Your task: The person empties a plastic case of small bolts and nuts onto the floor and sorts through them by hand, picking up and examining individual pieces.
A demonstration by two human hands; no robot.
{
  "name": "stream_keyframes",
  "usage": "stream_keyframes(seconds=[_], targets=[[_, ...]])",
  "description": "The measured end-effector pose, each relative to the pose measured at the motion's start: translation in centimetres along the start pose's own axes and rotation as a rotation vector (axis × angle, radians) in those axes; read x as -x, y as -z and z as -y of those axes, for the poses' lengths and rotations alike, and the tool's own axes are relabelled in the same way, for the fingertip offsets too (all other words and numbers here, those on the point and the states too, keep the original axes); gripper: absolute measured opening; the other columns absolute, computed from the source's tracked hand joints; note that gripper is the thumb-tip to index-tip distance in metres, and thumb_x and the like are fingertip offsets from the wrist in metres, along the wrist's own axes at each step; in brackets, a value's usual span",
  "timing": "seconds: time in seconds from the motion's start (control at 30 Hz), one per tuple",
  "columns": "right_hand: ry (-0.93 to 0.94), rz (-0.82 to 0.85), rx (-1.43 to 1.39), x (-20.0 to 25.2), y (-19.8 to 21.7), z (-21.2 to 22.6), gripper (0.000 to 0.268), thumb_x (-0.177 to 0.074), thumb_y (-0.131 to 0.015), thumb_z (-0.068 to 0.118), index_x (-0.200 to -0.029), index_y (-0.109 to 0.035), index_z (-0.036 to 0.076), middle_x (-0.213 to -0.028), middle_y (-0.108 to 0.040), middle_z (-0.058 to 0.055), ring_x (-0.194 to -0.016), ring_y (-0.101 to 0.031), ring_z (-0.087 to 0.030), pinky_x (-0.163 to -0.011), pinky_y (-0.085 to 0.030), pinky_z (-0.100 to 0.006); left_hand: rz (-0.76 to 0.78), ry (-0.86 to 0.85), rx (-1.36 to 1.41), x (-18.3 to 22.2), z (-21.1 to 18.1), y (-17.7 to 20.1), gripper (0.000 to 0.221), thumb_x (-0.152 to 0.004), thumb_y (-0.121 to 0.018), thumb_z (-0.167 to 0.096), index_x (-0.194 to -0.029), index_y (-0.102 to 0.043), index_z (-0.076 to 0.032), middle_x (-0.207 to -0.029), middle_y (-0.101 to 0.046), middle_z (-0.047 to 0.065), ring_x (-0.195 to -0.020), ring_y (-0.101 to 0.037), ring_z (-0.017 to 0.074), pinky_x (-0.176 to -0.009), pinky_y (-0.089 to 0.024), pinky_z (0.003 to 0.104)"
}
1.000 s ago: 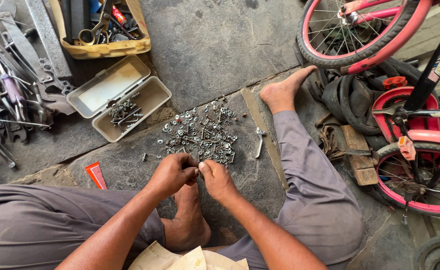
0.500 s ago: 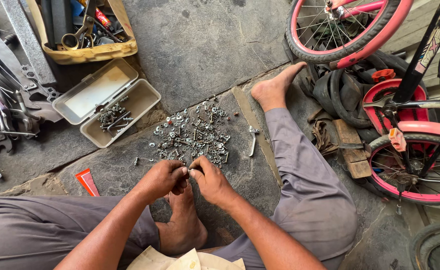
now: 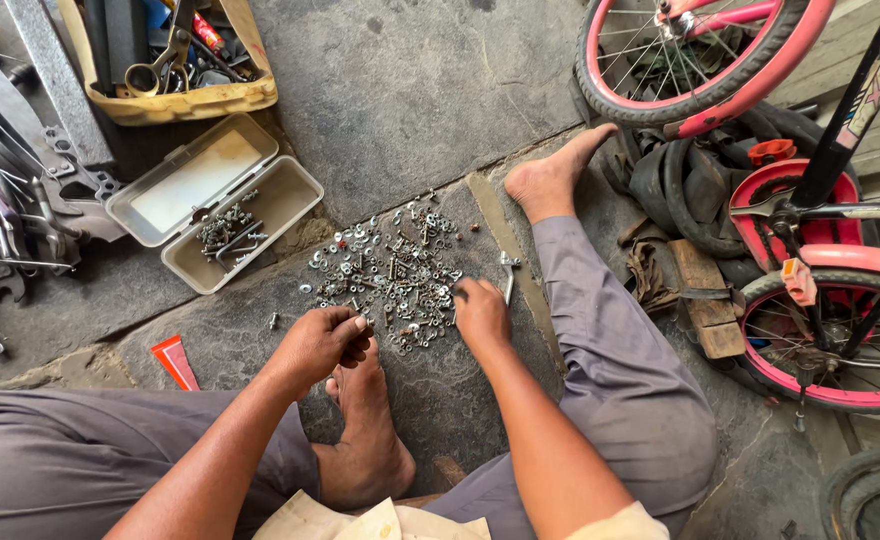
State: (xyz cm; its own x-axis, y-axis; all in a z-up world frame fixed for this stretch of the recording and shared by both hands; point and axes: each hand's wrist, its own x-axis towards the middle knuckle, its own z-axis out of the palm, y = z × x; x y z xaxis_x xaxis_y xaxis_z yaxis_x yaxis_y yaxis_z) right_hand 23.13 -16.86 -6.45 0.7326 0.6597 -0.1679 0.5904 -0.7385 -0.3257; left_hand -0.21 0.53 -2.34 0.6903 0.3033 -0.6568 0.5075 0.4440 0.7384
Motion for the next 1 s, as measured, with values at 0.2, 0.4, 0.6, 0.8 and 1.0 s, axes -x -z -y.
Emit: stream_keyframes(seconds=[0.2,0.4,0.6,0.8,1.0], targets=[[0.072,0.169,0.067,-2.2,-0.1,3.8,0.021,-0.088,-0.073,0.016,-0.109,-0.072,0.015,-0.109,-0.068,-0.008,-0.107,-0.063,-0.030,-0.092,-0.052,-0.044,-0.031,-0.006,-0.076,0.4,-0.6,0.3,0.034,-0.101,-0.059,-0.026,-0.092,-0.072,0.003,-0.074,-0.071,0.008,-0.065,-0.066,0.0139,-0.064,-0.057,0.032],[0.082,0.174,0.116,-2.0,-0.7,4.0,0.018,-0.092,-0.070,0.016,-0.109,-0.073,0.013,-0.108,-0.067,-0.008,-0.109,-0.062,-0.027,-0.095,-0.053,-0.040,-0.056,-0.008,-0.099,0.4,-1.4,0.2,0.033,-0.101,-0.059,-0.027,-0.093,-0.073,0.002,-0.075,-0.072,0.007,-0.065,-0.065,0.0142,-0.064,-0.057,0.032],[-0.309,0.303,-0.622,-1.4,-0.4,5.9,0.019,-0.093,-0.069,0.008,-0.110,-0.074,0.010,-0.099,-0.077,-0.006,-0.089,-0.073,-0.017,-0.085,-0.060,-0.033,-0.176,-0.155,-0.310,0.8,-1.7,-0.2,0.030,-0.098,-0.061,-0.027,-0.095,-0.071,0.000,-0.076,-0.072,0.014,-0.068,-0.069,0.0251,-0.067,-0.056,0.040],[-0.287,0.594,-1.369,2.3,0.6,9.7,0.020,-0.096,-0.066,0.005,-0.115,-0.067,-0.003,-0.096,-0.074,-0.009,-0.083,-0.072,-0.017,-0.079,-0.061,-0.034,-0.428,-0.403,-0.469,1.6,-2.4,-1.1,0.025,-0.093,-0.063,-0.025,-0.093,-0.070,-0.001,-0.088,-0.071,0.021,-0.087,-0.067,0.0423,-0.076,-0.051,0.052],[-0.191,0.505,-1.265,3.4,2.2,11.7,0.018,-0.093,-0.069,0.004,-0.110,-0.071,-0.003,-0.095,-0.076,-0.009,-0.084,-0.073,-0.016,-0.080,-0.062,-0.031,-0.444,-0.436,-0.488,2.4,-2.7,-1.1,0.023,-0.093,-0.062,-0.022,-0.092,-0.071,-0.002,-0.087,-0.071,0.022,-0.088,-0.067,0.0418,-0.077,-0.052,0.052]])
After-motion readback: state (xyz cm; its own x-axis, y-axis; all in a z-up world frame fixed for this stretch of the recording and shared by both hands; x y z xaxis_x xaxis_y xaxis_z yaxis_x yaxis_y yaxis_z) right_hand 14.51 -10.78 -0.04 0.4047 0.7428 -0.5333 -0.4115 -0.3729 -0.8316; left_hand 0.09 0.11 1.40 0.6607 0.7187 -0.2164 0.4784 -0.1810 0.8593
